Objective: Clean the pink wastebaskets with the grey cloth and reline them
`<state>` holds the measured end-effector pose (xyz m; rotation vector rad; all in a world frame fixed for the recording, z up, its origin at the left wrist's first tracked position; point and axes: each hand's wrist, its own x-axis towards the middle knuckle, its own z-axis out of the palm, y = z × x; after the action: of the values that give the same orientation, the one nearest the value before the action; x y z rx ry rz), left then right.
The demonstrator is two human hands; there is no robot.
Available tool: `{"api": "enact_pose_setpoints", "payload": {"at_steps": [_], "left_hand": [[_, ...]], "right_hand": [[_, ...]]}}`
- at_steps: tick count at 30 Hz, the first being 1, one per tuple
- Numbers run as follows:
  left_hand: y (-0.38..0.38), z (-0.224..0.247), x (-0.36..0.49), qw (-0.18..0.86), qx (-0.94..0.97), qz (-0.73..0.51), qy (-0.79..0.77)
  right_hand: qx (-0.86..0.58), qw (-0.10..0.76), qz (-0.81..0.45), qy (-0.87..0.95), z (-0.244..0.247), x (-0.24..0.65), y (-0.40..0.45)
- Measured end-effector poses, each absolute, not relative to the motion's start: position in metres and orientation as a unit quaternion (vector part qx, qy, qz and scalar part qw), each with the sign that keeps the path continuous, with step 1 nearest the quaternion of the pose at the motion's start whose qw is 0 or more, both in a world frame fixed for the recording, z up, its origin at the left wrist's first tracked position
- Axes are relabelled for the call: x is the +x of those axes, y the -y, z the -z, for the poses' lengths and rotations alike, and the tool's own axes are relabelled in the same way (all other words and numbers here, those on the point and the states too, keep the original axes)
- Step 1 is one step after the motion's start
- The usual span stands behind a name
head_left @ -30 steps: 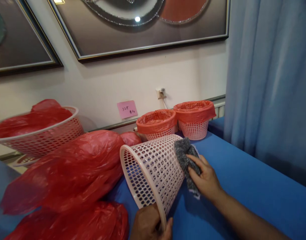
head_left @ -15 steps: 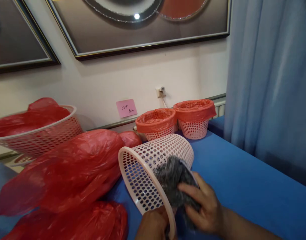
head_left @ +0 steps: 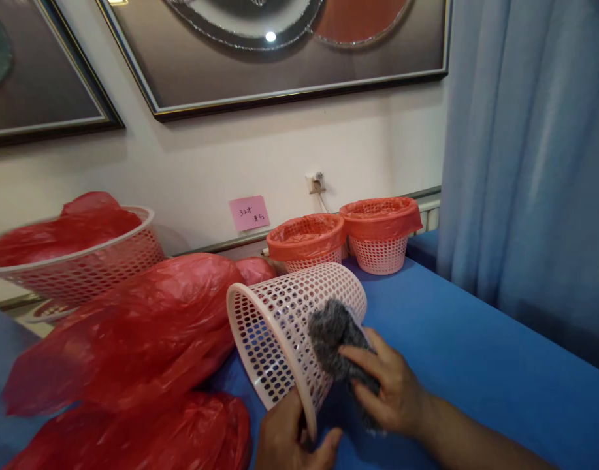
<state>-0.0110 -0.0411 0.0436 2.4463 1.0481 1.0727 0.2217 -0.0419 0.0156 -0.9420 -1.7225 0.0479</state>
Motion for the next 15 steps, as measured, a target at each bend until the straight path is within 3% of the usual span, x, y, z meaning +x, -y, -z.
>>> {"api": "enact_pose_setpoints", "payload": {"at_steps": [4,10,15], "left_hand": [[0.043,-0.05,-0.015,0.089,0.805,-0.472,-0.349],[0.049,-0.059,-0.013,0.102,0.86,-0.389,-0.314],[0.048,-0.062,-0.011,0.138,0.881,-0.312,-0.327]], "right_hand": [[-0.307,0.512,-0.013,0.802,-0.018,0.208,0.054],[-0.267,0.561,0.05,0.782,-0.012,0.214,0.05],[-0.497,0.604,0.022,0.622,-0.005,0.241,0.019]]}}
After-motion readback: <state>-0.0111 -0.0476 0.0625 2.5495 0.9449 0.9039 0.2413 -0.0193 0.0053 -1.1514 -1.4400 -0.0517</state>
